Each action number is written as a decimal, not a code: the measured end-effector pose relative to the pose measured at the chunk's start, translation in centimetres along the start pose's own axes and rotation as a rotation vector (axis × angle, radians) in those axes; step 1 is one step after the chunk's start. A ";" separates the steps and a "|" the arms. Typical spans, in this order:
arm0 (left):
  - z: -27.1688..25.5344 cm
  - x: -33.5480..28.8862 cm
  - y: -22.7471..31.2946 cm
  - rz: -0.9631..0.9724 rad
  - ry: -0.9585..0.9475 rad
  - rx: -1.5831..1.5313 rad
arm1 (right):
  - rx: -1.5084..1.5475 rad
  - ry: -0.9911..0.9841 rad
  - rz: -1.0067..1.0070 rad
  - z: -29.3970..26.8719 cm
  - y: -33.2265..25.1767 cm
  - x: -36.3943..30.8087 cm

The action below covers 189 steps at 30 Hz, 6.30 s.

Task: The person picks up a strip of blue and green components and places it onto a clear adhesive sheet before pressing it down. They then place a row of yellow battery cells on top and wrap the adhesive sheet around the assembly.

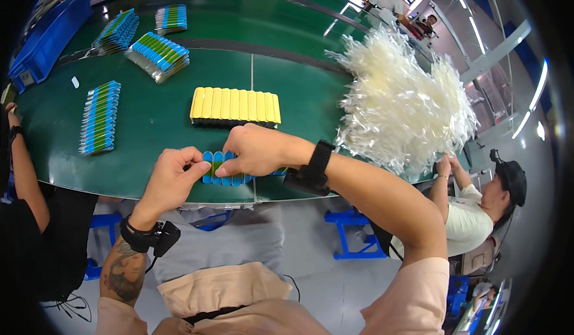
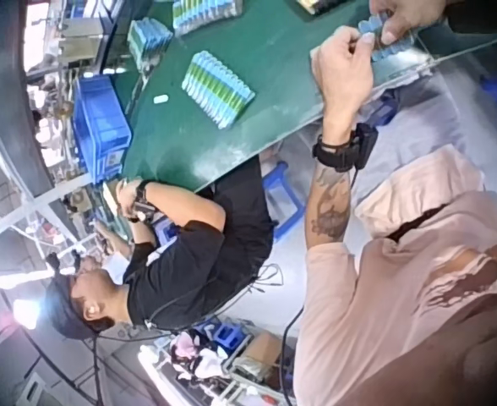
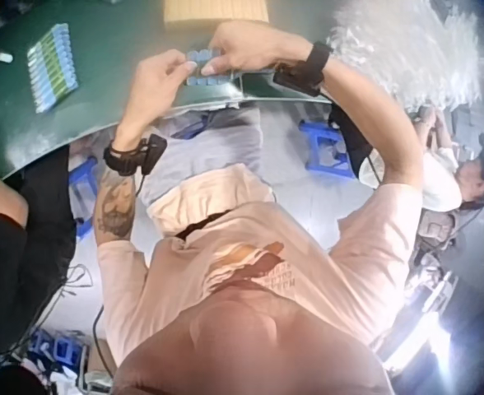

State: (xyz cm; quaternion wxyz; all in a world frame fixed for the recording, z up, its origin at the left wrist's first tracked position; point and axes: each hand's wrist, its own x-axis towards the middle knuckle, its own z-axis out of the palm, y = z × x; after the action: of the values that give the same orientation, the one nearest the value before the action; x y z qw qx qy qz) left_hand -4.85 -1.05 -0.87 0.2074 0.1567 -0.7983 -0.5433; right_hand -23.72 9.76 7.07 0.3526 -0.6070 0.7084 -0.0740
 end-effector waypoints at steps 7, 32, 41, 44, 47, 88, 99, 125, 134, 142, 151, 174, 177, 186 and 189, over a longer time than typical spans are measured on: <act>0.1 -0.2 0.4 0.049 0.017 0.045 | -0.054 0.003 0.016 -0.2 1.0 -0.7; -0.1 -0.2 0.4 -0.045 -0.020 0.072 | -0.062 0.059 0.036 -0.7 3.9 -2.6; -0.2 -0.3 0.5 -0.022 -0.029 0.156 | -0.121 0.076 0.071 -0.7 3.5 -2.8; 0.0 -0.2 0.4 -0.005 -0.011 0.157 | -0.220 0.106 -0.042 -0.5 4.0 -2.8; 0.0 -0.2 0.5 0.011 -0.001 0.155 | -0.159 0.077 0.051 -0.4 4.4 -2.8; -2.7 -6.8 5.5 0.796 -0.172 0.668 | -0.600 0.479 -0.658 3.3 -0.1 -14.9; -5.3 5.8 5.8 0.233 -0.079 0.232 | 0.385 0.663 -0.046 -2.7 5.4 -5.8; -7.6 5.5 4.1 0.142 -0.137 0.296 | -0.351 0.615 -0.256 -3.1 2.9 -4.6; -4.0 -0.6 0.1 0.053 -0.042 -0.066 | -0.445 0.019 -0.281 1.5 -2.4 0.7; -3.9 -1.7 -0.6 0.076 0.080 -0.131 | -0.337 0.065 -0.350 3.5 -1.5 1.0; -4.0 -1.6 -0.6 0.068 0.039 -0.169 | -0.284 0.252 -0.195 2.6 -2.9 -0.2; -3.3 -1.4 0.0 0.076 0.148 -0.212 | 0.319 1.434 -0.323 -4.9 0.1 -13.6; -4.2 -2.6 -1.1 0.067 0.166 -0.153 | 0.499 1.622 -0.276 -11.9 -1.6 -18.4; -3.2 -2.2 -1.0 0.075 0.161 -0.080 | -0.699 1.826 0.202 -24.7 0.8 -31.5; -3.5 -2.5 -0.8 0.065 0.186 -0.059 | -1.369 1.493 0.336 -22.9 7.0 -28.0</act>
State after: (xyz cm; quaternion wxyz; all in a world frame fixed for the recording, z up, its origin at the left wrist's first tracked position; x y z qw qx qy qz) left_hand -0.87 -2.97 -0.84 0.3025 0.1742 -0.7639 -0.5428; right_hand -42.49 29.63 31.79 -0.5939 -0.3702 0.7133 0.0377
